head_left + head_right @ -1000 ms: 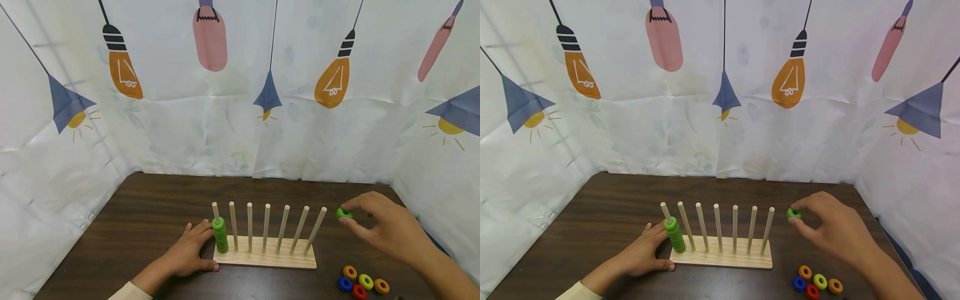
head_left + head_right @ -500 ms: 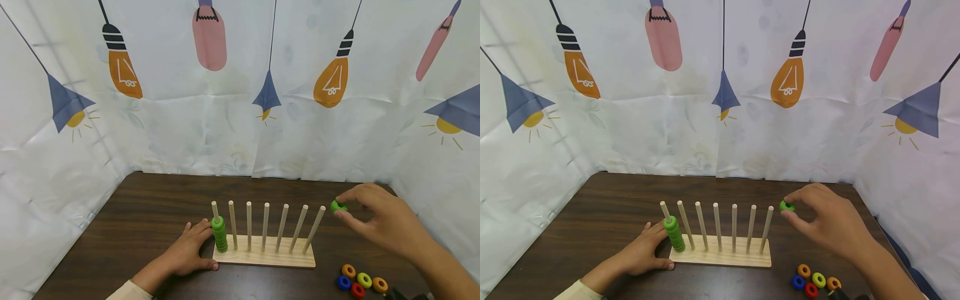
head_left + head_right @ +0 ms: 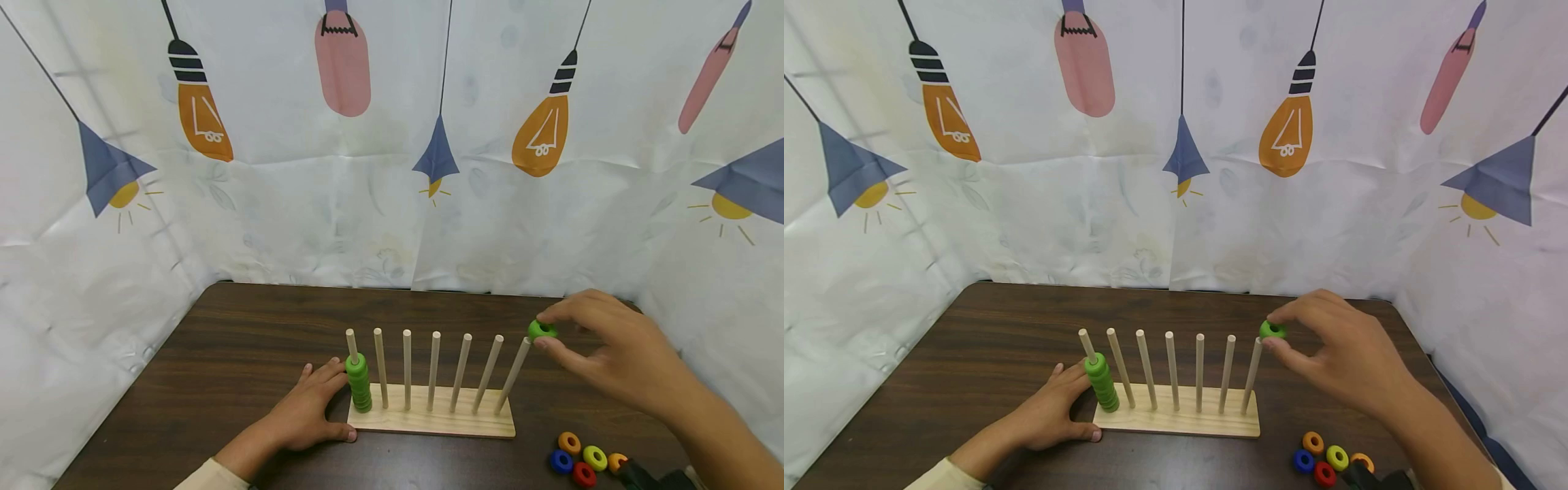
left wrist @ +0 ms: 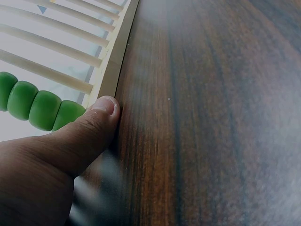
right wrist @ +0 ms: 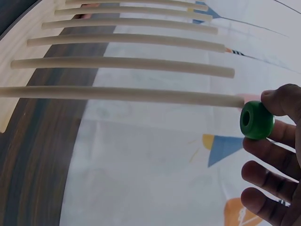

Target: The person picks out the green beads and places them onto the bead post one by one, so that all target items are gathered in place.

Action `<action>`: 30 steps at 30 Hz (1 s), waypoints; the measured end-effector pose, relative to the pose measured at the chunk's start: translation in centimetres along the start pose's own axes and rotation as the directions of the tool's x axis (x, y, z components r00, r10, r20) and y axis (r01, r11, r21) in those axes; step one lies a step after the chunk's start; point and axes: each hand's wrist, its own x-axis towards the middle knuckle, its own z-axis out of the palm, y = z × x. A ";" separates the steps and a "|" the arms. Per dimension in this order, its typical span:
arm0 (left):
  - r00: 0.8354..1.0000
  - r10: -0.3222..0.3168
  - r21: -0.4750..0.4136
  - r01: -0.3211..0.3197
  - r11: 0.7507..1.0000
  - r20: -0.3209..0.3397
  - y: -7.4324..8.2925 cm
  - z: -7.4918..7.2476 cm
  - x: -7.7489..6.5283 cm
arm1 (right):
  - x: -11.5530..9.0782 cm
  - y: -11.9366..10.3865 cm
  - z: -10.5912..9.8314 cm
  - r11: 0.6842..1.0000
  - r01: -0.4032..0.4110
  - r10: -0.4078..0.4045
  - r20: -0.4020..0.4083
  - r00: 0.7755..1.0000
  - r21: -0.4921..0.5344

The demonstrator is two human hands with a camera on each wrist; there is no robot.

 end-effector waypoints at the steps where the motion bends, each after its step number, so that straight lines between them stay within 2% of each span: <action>1: 1.000 0.001 0.002 -0.001 1.000 -0.003 0.0 0.0 0.0 | 0.1 -0.1 0.0 1.000 0.005 -0.005 -0.002 1.000 -0.004; 11: 1.000 -0.003 0.004 0.003 1.000 -0.005 -0.1 0.1 0.0 | 0.8 -0.8 0.4 0.999 -0.019 0.017 0.060 0.998 0.036; 18: 1.000 -0.002 0.001 0.002 1.000 -0.006 0.0 0.0 0.0 | 1.3 -1.1 1.3 0.998 0.045 -0.046 0.004 0.999 0.047; 24: 1.000 0.003 -0.001 -0.003 1.000 -0.011 0.0 0.0 0.0 | 1.5 -1.3 1.7 0.998 0.027 -0.029 0.027 0.999 0.048; 30: 1.000 0.008 0.005 -0.008 1.000 -0.020 0.1 0.0 0.0 | 2.1 -1.6 2.1 0.997 0.053 -0.054 0.014 0.998 0.064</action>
